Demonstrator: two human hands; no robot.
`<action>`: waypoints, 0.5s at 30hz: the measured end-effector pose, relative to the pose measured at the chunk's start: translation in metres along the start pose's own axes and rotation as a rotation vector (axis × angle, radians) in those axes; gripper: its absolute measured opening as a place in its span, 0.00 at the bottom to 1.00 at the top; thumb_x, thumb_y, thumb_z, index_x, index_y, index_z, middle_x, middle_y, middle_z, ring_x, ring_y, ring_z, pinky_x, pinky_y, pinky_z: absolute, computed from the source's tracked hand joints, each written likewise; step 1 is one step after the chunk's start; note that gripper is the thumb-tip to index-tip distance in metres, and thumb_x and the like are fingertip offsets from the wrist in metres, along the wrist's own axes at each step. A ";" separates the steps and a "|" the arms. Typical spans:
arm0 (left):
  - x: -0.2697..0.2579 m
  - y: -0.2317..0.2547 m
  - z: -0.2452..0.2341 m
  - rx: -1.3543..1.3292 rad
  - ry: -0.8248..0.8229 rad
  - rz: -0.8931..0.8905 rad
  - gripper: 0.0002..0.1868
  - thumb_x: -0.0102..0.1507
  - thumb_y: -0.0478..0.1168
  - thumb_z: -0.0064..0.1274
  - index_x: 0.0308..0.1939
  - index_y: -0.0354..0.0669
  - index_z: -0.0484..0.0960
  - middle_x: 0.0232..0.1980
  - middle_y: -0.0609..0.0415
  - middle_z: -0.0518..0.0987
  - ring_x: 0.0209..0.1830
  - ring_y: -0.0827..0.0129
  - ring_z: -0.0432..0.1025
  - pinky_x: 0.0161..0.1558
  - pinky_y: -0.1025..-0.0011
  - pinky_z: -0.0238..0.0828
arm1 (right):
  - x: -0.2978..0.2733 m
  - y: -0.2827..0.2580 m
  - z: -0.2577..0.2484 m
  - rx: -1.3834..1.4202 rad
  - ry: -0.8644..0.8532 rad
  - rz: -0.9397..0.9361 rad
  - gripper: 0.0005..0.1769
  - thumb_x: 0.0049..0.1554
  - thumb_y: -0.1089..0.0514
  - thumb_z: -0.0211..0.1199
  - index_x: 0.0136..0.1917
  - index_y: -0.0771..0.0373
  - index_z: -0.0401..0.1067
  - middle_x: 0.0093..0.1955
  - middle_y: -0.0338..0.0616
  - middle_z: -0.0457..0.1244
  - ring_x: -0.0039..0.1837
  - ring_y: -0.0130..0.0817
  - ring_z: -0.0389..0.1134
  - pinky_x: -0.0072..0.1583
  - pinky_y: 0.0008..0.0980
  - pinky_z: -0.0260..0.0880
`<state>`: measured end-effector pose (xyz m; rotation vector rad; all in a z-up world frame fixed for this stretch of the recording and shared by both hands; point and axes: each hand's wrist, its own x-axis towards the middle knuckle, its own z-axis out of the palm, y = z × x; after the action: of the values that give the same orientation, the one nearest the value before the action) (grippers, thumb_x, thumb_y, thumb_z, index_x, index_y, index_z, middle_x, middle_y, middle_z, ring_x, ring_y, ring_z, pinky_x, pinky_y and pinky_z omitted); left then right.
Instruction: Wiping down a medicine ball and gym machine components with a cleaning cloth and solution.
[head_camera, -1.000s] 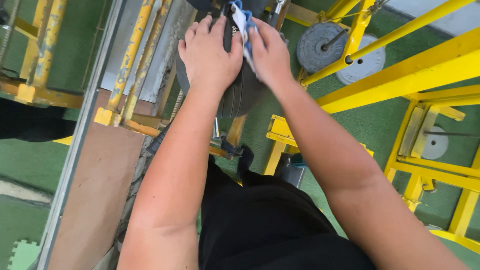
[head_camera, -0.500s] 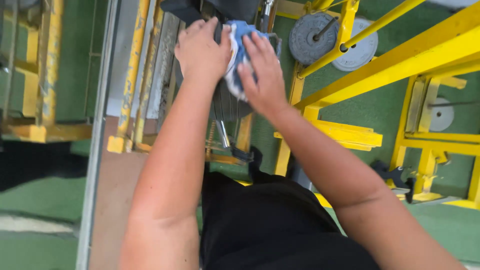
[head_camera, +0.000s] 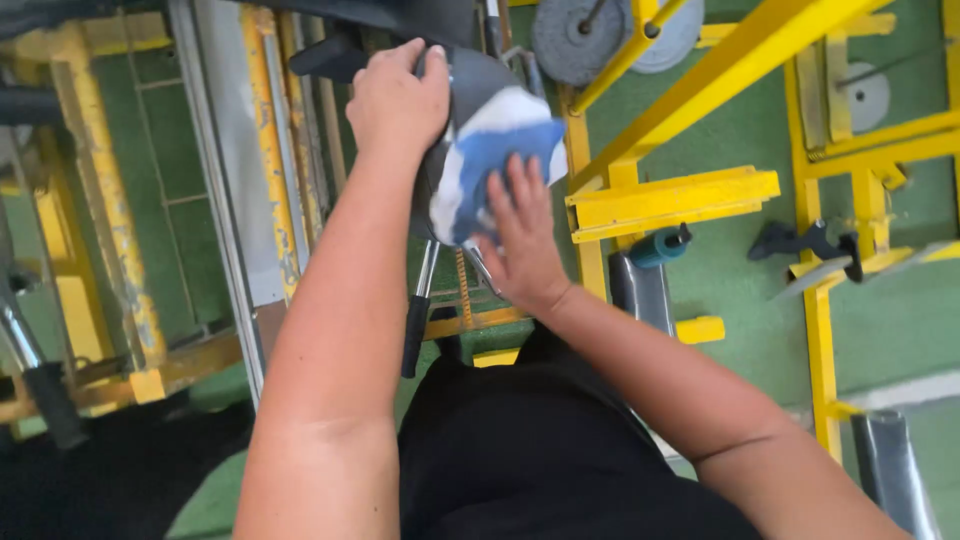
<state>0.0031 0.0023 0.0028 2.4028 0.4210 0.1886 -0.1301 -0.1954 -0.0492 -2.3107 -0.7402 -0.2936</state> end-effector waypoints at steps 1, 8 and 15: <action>0.000 0.000 0.003 -0.007 -0.013 0.019 0.25 0.65 0.59 0.47 0.57 0.53 0.84 0.60 0.51 0.80 0.60 0.48 0.71 0.59 0.52 0.67 | -0.009 0.002 0.004 -0.016 0.012 0.014 0.42 0.64 0.53 0.61 0.85 0.61 0.48 0.88 0.57 0.37 0.88 0.64 0.34 0.84 0.59 0.38; -0.025 -0.024 0.008 0.004 0.087 0.158 0.24 0.66 0.57 0.49 0.59 0.51 0.83 0.61 0.49 0.79 0.60 0.47 0.70 0.59 0.50 0.67 | 0.039 0.001 0.000 -0.099 0.102 0.074 0.36 0.65 0.51 0.62 0.81 0.60 0.56 0.84 0.56 0.45 0.85 0.60 0.43 0.81 0.58 0.41; -0.065 -0.032 -0.016 -0.094 0.146 0.305 0.21 0.66 0.50 0.57 0.57 0.41 0.78 0.58 0.42 0.74 0.59 0.44 0.72 0.60 0.50 0.69 | 0.106 0.020 -0.004 0.219 0.103 0.416 0.20 0.67 0.51 0.58 0.68 0.59 0.73 0.71 0.50 0.66 0.75 0.48 0.67 0.75 0.40 0.65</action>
<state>-0.0696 0.0126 -0.0072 2.3570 0.1041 0.5109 -0.0323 -0.1648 -0.0150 -2.1569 -0.2160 -0.1319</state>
